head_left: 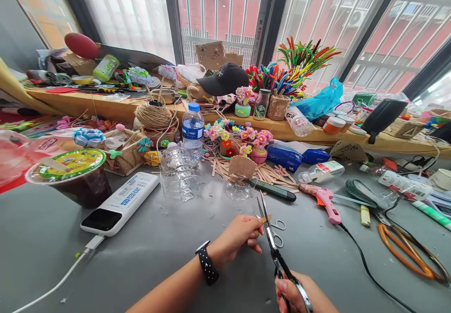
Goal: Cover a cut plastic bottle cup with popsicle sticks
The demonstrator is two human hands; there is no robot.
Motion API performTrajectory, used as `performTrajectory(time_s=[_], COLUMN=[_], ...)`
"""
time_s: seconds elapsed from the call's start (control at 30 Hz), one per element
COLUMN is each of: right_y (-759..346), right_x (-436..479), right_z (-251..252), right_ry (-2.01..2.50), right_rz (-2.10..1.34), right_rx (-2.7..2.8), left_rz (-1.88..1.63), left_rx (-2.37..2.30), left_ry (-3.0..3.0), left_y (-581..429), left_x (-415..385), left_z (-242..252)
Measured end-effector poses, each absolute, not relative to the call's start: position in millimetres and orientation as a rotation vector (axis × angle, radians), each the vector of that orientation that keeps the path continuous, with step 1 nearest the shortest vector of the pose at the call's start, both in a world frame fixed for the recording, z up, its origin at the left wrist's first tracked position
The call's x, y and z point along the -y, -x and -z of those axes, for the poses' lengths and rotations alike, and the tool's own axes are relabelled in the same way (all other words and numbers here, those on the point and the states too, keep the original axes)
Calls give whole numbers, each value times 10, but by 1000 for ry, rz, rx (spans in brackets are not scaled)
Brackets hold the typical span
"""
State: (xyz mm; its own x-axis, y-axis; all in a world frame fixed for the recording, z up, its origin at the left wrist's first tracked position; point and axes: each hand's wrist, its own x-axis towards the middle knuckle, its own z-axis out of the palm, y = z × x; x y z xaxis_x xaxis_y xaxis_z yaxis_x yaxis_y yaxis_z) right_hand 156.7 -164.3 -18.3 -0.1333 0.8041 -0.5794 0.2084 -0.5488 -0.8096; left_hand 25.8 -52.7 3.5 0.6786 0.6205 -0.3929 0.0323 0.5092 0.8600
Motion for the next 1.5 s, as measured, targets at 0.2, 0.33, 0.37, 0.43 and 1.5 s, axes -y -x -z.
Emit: performTrajectory(time_s=[0.2,0.33,0.37,0.43,1.5], right_y=[-1661,-1695,-1693,-1684,-2178], right_x=[1646,1608,1599,1590,1620], right_z=[243,147,116,72,-62], right_ry=[1598,1405,1363,1313,2053], right_rz=[-1791,-2019,-2069,-2122,-1070], right_rx=[1108,680,574,471,1808], left_rz=[-350,-322,-308,-279,-453], left_rx=[-788,-787,-778,-757,-815], left_ry=[-987,-1018,-1022,-1029,-1143], left_y=[-257,-241,-235,-223,119], left_x=[491,477,481,497,372], left_z=[-32,-56,-57,-53,-74])
